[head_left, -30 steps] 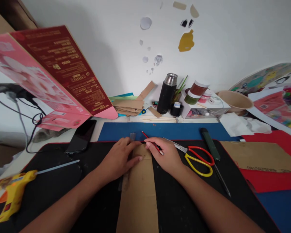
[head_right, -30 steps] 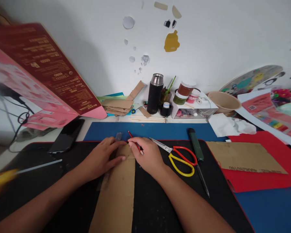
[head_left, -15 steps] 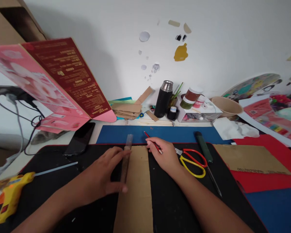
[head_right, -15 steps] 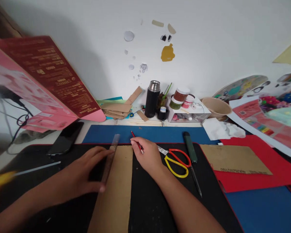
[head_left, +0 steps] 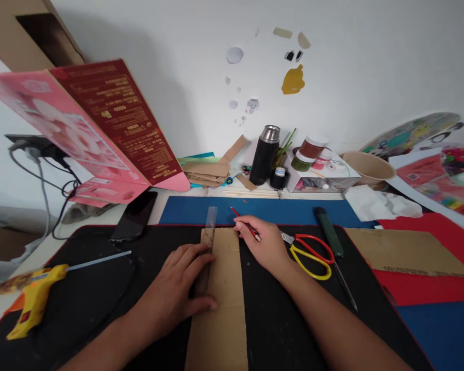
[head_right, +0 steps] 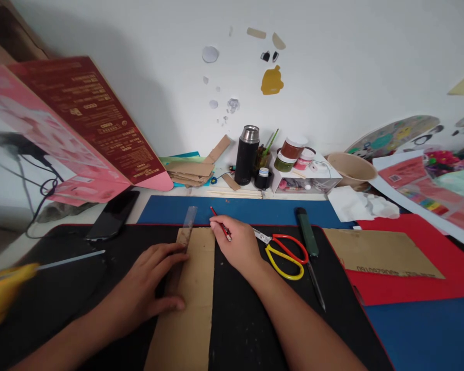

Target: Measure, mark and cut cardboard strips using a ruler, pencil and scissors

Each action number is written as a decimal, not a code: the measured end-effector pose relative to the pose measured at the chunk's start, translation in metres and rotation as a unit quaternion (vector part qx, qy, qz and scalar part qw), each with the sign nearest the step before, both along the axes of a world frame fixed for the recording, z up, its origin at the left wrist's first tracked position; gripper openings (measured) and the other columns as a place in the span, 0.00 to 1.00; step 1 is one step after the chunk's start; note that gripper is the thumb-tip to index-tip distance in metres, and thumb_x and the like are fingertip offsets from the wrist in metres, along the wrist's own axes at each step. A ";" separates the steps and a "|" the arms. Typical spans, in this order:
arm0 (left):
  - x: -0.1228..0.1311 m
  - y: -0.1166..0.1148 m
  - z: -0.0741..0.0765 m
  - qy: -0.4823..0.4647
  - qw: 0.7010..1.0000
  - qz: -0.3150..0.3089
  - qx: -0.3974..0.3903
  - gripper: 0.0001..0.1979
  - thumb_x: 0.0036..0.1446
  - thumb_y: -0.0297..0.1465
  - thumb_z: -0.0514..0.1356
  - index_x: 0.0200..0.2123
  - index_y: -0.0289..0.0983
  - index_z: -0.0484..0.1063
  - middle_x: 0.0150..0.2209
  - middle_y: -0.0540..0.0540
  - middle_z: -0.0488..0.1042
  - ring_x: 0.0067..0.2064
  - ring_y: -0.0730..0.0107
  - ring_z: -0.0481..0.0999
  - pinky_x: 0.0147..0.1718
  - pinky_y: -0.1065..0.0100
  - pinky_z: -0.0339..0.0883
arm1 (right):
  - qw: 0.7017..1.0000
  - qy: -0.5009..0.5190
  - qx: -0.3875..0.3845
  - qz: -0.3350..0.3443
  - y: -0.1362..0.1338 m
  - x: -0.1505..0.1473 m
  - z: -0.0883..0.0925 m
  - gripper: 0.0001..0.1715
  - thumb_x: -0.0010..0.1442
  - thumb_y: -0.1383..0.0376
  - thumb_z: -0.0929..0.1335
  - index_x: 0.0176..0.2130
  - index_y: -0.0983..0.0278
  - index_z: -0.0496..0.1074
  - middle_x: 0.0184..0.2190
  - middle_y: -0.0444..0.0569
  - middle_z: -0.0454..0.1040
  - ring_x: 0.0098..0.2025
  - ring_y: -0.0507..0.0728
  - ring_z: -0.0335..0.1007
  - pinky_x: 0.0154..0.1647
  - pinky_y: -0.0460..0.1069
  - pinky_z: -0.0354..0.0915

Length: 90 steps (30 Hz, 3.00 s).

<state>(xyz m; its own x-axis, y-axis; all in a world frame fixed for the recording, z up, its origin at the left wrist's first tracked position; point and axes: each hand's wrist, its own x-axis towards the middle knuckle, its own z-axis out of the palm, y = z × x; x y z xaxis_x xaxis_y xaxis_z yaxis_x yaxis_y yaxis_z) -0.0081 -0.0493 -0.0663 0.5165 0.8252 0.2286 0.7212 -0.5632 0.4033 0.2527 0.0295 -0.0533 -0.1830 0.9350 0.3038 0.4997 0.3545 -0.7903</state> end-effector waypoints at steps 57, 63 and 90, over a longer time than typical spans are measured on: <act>0.041 -0.004 0.036 0.066 0.979 -0.191 0.019 0.12 0.72 0.36 0.64 0.55 0.39 0.75 0.67 0.42 0.74 0.70 0.52 0.67 0.66 0.50 0.64 | 1.000 0.000 -0.016 0.024 0.003 0.001 -0.003 0.12 0.73 0.60 0.69 0.49 0.56 0.83 0.48 0.48 0.88 0.50 0.62 0.85 0.51 0.55 0.75; 0.054 0.003 0.028 0.155 0.980 -0.103 0.074 0.31 0.65 0.54 0.66 0.58 0.34 0.75 0.57 0.35 0.79 0.58 0.42 0.77 0.55 0.46 0.71 | 1.000 0.018 0.002 0.024 0.004 0.001 -0.004 0.12 0.73 0.60 0.69 0.48 0.57 0.83 0.47 0.49 0.88 0.48 0.61 0.85 0.52 0.55 0.76; 0.072 0.038 0.026 0.146 0.983 -0.073 0.088 0.06 0.74 0.32 0.60 0.43 0.37 0.75 0.42 0.43 0.77 0.44 0.53 0.76 0.43 0.55 0.71 | 0.999 0.038 0.028 0.001 0.005 0.009 0.010 0.13 0.72 0.60 0.68 0.48 0.58 0.83 0.44 0.49 0.88 0.43 0.60 0.86 0.51 0.55 0.77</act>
<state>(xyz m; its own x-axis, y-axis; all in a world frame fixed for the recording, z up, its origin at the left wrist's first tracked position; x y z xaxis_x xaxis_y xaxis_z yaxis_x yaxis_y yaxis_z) 0.0637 -0.0114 -0.0401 0.6910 0.6986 0.1857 0.6985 -0.7114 0.0771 0.2614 0.0341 -0.0438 -0.1587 0.9161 0.3682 0.4383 0.3995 -0.8052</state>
